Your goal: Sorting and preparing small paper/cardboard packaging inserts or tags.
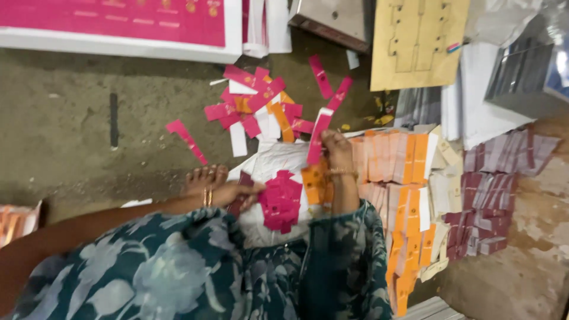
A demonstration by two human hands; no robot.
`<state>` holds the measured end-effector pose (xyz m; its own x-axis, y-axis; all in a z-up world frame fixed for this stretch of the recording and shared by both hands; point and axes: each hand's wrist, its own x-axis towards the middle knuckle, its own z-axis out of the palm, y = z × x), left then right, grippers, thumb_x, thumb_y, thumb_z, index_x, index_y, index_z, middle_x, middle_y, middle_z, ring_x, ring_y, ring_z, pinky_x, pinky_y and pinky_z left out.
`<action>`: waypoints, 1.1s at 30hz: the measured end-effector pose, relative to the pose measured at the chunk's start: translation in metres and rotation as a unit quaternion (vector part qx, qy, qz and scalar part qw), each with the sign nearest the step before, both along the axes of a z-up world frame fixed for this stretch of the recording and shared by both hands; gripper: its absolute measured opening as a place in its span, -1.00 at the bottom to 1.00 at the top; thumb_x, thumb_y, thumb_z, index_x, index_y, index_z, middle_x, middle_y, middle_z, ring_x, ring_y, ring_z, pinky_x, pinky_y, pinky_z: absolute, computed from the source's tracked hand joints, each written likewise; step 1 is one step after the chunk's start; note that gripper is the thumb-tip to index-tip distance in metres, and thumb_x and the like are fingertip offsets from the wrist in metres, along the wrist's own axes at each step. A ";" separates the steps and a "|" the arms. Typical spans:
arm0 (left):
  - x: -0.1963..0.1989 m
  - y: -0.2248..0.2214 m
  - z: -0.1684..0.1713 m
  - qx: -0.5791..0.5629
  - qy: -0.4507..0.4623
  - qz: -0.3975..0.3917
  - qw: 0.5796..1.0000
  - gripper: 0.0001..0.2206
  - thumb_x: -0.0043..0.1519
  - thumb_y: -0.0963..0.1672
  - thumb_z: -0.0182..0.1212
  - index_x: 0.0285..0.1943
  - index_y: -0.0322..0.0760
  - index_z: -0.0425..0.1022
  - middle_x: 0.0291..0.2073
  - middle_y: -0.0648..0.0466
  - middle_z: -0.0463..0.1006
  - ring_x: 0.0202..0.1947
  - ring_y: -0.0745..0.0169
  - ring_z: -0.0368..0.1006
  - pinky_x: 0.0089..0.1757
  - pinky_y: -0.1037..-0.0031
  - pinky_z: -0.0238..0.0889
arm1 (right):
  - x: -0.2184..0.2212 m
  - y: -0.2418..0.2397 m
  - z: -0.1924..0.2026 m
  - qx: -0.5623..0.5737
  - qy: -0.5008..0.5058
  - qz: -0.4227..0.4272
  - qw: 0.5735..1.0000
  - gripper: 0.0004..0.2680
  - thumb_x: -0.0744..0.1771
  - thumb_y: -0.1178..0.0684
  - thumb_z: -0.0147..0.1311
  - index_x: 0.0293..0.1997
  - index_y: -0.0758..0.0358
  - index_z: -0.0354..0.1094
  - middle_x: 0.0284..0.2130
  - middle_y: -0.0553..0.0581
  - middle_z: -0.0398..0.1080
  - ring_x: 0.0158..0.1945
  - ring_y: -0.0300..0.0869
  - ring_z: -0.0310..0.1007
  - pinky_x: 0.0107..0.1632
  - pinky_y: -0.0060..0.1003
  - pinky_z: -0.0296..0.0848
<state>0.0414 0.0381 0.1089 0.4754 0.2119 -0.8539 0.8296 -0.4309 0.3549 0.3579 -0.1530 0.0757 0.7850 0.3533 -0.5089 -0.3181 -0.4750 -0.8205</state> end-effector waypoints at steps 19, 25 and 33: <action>0.025 -0.030 -0.014 -0.557 -0.281 0.292 0.725 -0.73 0.25 0.01 0.30 -0.01 -0.18 0.55 -0.63 0.25 0.39 -0.66 0.53 0.16 -0.57 0.59 -0.01 | -0.225 -0.047 0.055 0.233 0.329 0.053 0.913 -0.80 0.45 -0.06 -0.02 -0.01 0.27 0.36 -0.48 -0.03 0.29 -0.49 -0.32 0.24 -0.42 -0.43 0.23; 0.018 -0.027 -0.030 -0.411 -0.326 0.347 0.777 -0.72 0.22 -0.01 0.40 -0.28 -0.28 0.50 -0.61 0.21 0.39 -0.63 0.48 0.21 -0.54 0.56 0.05 | -0.226 -0.064 0.036 0.243 0.345 0.065 0.904 -0.88 0.47 -0.01 -0.03 -0.04 0.19 0.31 -0.43 0.00 0.27 -0.41 -0.30 0.18 -0.35 -0.41 0.18; 0.018 -0.025 -0.021 -0.336 -0.386 0.261 0.818 -0.69 0.15 0.06 0.42 -0.15 -0.18 0.59 -0.39 0.31 0.62 -0.39 0.61 0.42 -0.32 0.64 0.32 | -0.221 -0.069 0.005 0.322 0.427 -0.007 0.845 -0.83 0.44 -0.03 -0.01 0.04 0.22 0.36 -0.49 -0.03 0.25 -0.40 -0.28 0.21 -0.32 -0.41 0.25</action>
